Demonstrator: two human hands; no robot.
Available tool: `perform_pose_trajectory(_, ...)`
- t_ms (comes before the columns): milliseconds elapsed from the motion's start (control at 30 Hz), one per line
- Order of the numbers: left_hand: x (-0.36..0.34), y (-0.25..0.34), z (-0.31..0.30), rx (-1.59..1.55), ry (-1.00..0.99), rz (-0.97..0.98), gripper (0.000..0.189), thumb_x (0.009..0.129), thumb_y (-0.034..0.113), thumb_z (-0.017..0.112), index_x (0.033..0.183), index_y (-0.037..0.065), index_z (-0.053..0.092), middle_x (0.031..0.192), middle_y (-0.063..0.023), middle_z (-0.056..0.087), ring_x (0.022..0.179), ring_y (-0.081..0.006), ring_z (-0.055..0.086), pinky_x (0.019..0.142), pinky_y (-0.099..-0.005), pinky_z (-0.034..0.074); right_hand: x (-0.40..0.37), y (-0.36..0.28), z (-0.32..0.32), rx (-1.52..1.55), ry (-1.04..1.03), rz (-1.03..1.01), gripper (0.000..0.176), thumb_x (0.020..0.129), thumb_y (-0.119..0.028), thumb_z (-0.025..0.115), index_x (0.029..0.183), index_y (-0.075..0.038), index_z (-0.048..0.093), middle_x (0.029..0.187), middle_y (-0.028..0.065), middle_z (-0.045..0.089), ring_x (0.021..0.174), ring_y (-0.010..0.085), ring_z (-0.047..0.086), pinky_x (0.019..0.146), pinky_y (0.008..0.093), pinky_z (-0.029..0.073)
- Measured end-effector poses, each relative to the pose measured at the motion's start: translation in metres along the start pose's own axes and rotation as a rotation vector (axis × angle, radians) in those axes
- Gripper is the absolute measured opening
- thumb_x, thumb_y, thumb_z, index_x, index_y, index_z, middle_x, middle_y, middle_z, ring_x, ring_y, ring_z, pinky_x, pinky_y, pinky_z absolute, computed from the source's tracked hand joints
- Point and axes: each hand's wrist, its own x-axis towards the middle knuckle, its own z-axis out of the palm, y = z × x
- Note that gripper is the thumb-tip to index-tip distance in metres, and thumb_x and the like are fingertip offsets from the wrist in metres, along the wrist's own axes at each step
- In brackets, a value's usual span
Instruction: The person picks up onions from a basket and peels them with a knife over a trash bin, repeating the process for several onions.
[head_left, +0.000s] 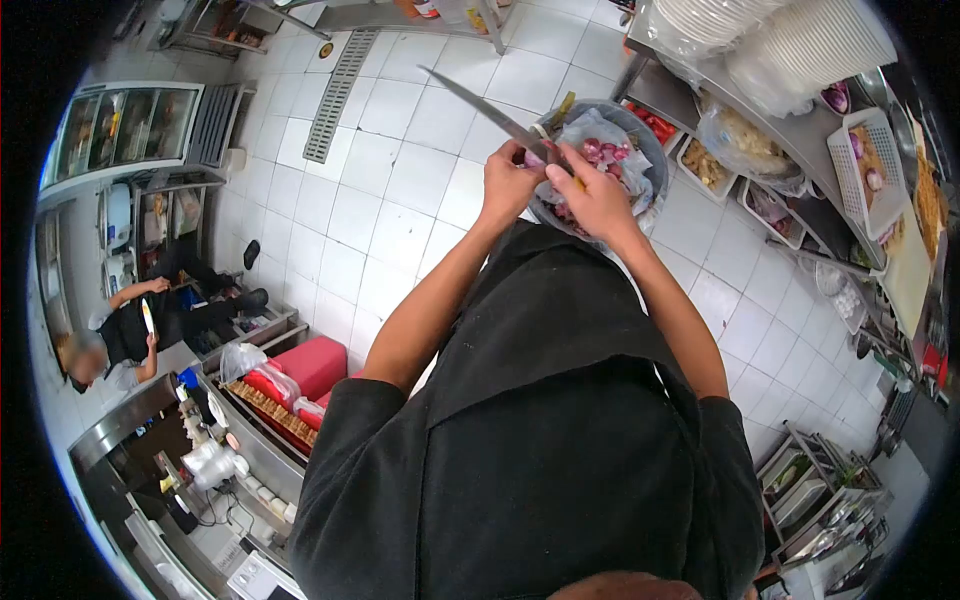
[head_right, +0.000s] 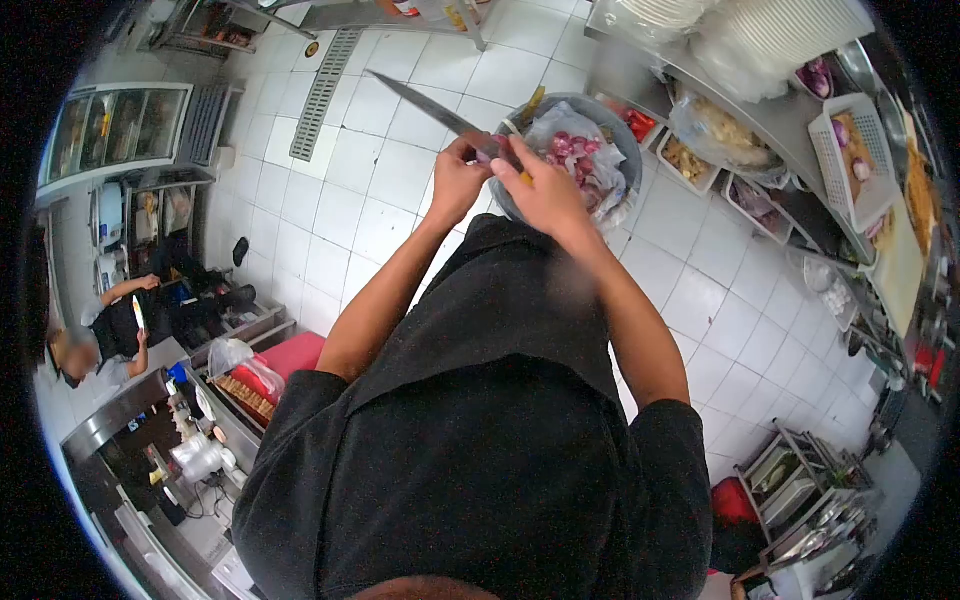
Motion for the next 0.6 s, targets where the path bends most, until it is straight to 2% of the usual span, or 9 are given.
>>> perform_pose_trajectory(100, -0.002, 0.008, 0.008, -0.067, 0.082, 0.034, 0.034, 0.081, 0.003, 0.071, 0.112, -0.008, 0.062, 0.099, -0.0131, 0.07, 0.091, -0.0173, 0.066, 0.08, -0.0291, 0.053, -0.006, -0.019, -0.013, -0.049, -0.144, 0.146, 0.062, 0.093, -0.053, 0.051, 0.139, -0.012, 0.051, 0.104, 0.025, 0.067, 0.103, 0.04, 0.064, 0.089, 0.0396, 0.048)
perform_pose_trajectory(133, -0.002, 0.008, 0.009, -0.058, 0.092, 0.052, 0.034, 0.082, 0.007, 0.071, 0.111, -0.008, 0.062, 0.099, -0.0138, 0.07, 0.09, -0.0174, 0.067, 0.076, -0.0288, 0.052, -0.007, -0.014, -0.009, -0.052, -0.075, 0.084, 0.061, 0.093, -0.053, 0.051, 0.14, -0.013, 0.051, 0.099, 0.0258, 0.067, 0.099, 0.0414, 0.064, 0.086, 0.0411, 0.049)
perform_pose_trajectory(233, 0.001, 0.005, 0.012, -0.019, 0.178, 0.089, 0.033, 0.076, 0.016, 0.075, 0.099, -0.005, 0.065, 0.087, -0.0177, 0.072, 0.08, -0.0229, 0.069, 0.072, -0.035, 0.052, -0.007, -0.014, -0.01, -0.053, -0.091, 0.098, 0.061, 0.093, -0.053, 0.051, 0.14, -0.013, 0.051, 0.096, 0.026, 0.068, 0.097, 0.0421, 0.065, 0.084, 0.0421, 0.049)
perform_pose_trajectory(333, -0.003, 0.012, 0.011, -0.009, 0.172, 0.107, 0.034, 0.075, 0.017, 0.075, 0.098, -0.006, 0.065, 0.086, -0.0188, 0.072, 0.08, -0.0242, 0.07, 0.072, -0.0358, 0.052, -0.008, -0.015, -0.009, -0.058, -0.055, 0.067, 0.063, 0.092, -0.056, 0.049, 0.14, -0.014, 0.05, 0.082, 0.026, 0.066, 0.087, 0.0443, 0.064, 0.078, 0.0486, 0.049)
perform_pose_trajectory(533, -0.005, 0.011, 0.006, 0.075, 0.171, 0.107, 0.03, 0.073, 0.014, 0.075, 0.094, -0.005, 0.065, 0.08, -0.0153, 0.071, 0.072, -0.0208, 0.067, 0.066, -0.0329, 0.051, -0.005, -0.012, -0.002, -0.064, -0.043, 0.084, 0.057, 0.092, -0.056, 0.049, 0.135, -0.02, 0.056, 0.083, 0.0259, 0.066, 0.088, 0.0448, 0.064, 0.081, 0.0486, 0.05)
perform_pose_trajectory(600, -0.005, 0.009, 0.006, 0.009, 0.155, 0.09, 0.028, 0.073, 0.013, 0.076, 0.092, -0.005, 0.066, 0.079, -0.0134, 0.07, 0.071, -0.0183, 0.065, 0.065, -0.031, 0.05, -0.005, -0.015, -0.003, -0.08, -0.032, 0.085, 0.055, 0.092, -0.056, 0.049, 0.133, -0.021, 0.058, 0.086, 0.0263, 0.066, 0.089, 0.0463, 0.063, 0.082, 0.0489, 0.049)
